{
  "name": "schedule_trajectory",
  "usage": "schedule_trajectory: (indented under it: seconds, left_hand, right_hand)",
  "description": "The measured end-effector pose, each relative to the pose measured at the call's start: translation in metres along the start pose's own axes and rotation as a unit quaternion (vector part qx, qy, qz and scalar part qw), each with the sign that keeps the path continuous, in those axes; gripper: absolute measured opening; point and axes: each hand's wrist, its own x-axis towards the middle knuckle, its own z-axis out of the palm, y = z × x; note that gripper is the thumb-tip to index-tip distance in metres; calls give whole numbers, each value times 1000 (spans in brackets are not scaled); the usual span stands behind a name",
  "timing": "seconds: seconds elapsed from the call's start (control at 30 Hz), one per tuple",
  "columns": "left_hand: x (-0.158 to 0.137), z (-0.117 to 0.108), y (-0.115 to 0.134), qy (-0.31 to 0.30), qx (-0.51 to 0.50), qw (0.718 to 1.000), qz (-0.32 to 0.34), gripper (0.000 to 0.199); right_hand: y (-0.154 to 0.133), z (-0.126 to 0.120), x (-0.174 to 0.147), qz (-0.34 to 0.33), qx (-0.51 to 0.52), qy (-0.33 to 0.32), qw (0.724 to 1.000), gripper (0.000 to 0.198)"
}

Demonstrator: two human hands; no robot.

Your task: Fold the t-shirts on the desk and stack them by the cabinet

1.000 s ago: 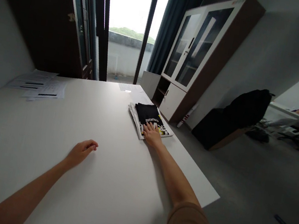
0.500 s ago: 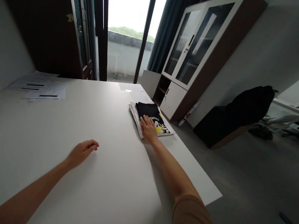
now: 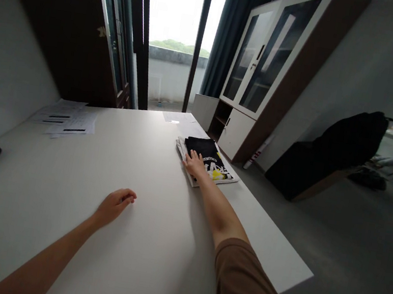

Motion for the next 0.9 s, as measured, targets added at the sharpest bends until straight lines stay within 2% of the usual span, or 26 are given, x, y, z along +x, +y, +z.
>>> schedule_trajectory:
  seconds: [0.17, 0.23, 0.4, 0.5, 0.6, 0.67, 0.77, 0.83, 0.9]
  left_hand:
    - [0, 1, 2, 10, 12, 1000, -1, 19]
    - [0, 2, 2, 12, 13, 1000, -1, 19]
    - [1, -5, -8, 23, 59, 998, 0, 21]
    - [-3, -35, -32, 57, 118, 991, -37, 20]
    - [-28, -99, -69, 112, 198, 967, -114, 17]
    - [-64, -154, -93, 167, 261, 931, -194, 17]
    - [-139, -231, -116, 269, 351, 833, -332, 28]
    - [-189, -267, -121, 319, 396, 758, -410, 39]
    - [-225, -287, -121, 341, 422, 697, -469, 50]
  right_hand:
    - [-32, 13, -8, -5, -3, 32, 999, 61]
    - [-58, 18, -15, -32, 16, 36, 999, 57]
    - [-139, 20, -31, -133, 85, -4, 987, 55]
    - [-174, 17, -43, -186, 102, -1, 977, 54]
    - [-185, 17, -53, -235, 114, 16, 965, 54]
    - [-184, 20, -55, -260, 125, 33, 957, 52]
    - [-179, 28, -53, -279, 149, 58, 947, 51]
    - [-177, 33, -49, -284, 164, 76, 942, 51]
    - [-177, 38, -46, -287, 179, 92, 936, 50]
